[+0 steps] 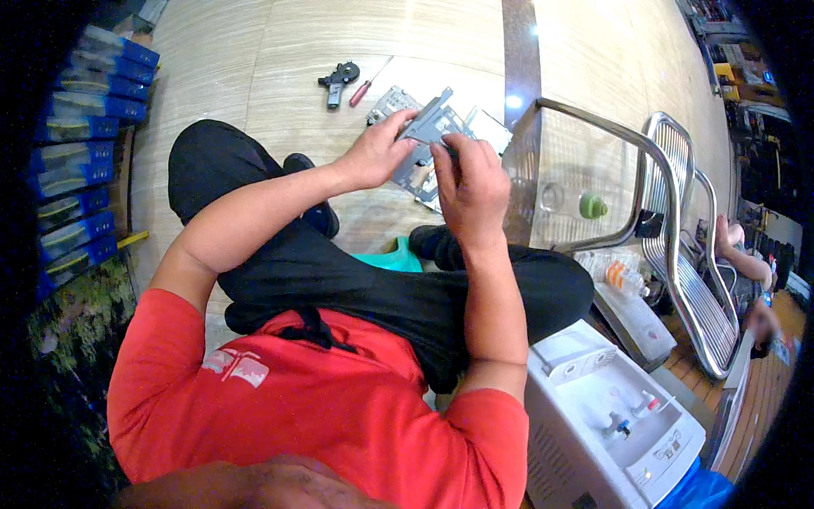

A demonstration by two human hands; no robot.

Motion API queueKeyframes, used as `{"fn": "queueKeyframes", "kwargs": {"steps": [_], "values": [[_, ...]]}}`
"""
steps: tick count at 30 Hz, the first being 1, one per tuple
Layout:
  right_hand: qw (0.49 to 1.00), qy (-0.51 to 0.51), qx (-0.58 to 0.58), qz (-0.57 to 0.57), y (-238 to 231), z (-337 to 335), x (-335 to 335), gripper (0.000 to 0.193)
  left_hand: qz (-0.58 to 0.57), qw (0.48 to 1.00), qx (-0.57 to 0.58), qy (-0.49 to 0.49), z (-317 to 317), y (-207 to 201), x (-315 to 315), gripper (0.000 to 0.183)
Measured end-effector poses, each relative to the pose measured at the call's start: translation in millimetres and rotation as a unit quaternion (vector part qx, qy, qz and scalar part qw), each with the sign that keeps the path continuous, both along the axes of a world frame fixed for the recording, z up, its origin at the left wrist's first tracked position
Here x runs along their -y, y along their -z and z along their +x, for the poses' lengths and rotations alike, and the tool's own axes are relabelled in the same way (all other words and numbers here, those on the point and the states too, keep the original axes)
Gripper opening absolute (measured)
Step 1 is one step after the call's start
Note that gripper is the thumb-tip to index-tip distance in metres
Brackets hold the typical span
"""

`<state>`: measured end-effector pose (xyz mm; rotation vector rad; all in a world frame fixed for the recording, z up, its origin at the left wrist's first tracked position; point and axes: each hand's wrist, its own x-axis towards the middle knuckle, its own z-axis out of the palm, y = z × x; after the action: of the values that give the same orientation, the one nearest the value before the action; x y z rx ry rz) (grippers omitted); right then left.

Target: The person assembles components of a metal bracket assembly by hand, fitting metal plates and a small plastic piece together while sitting on the floor.

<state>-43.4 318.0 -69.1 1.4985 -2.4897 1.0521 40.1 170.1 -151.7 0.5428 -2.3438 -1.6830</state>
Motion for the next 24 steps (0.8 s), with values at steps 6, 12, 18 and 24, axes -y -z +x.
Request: {"fn": "queueKeyframes", "kwargs": {"steps": [6, 12, 18, 24], "values": [[0.993, -0.078, 0.006, -0.090, 1.6, -1.4, 7.1, 0.028, 0.010, 1.000, 0.007, 0.004, -2.5, 4.0, 0.6, 0.043], [0.999, -0.020, 0.013, -0.040, -0.9, 3.1, 5.2, 0.027, 0.022, 0.999, 0.035, 0.005, -2.5, 6.8, 1.7, 0.046], [0.998, -0.036, 0.007, -0.052, -0.7, 5.1, 3.9, 0.026, 0.018, 1.000, 0.019, 0.007, -2.5, 8.5, 0.9, 0.046], [0.997, -0.024, 0.024, -0.064, -0.6, 2.2, 7.9, 0.027, 0.021, 0.999, 0.023, 0.007, -3.0, 13.7, 2.2, 0.046]]}}
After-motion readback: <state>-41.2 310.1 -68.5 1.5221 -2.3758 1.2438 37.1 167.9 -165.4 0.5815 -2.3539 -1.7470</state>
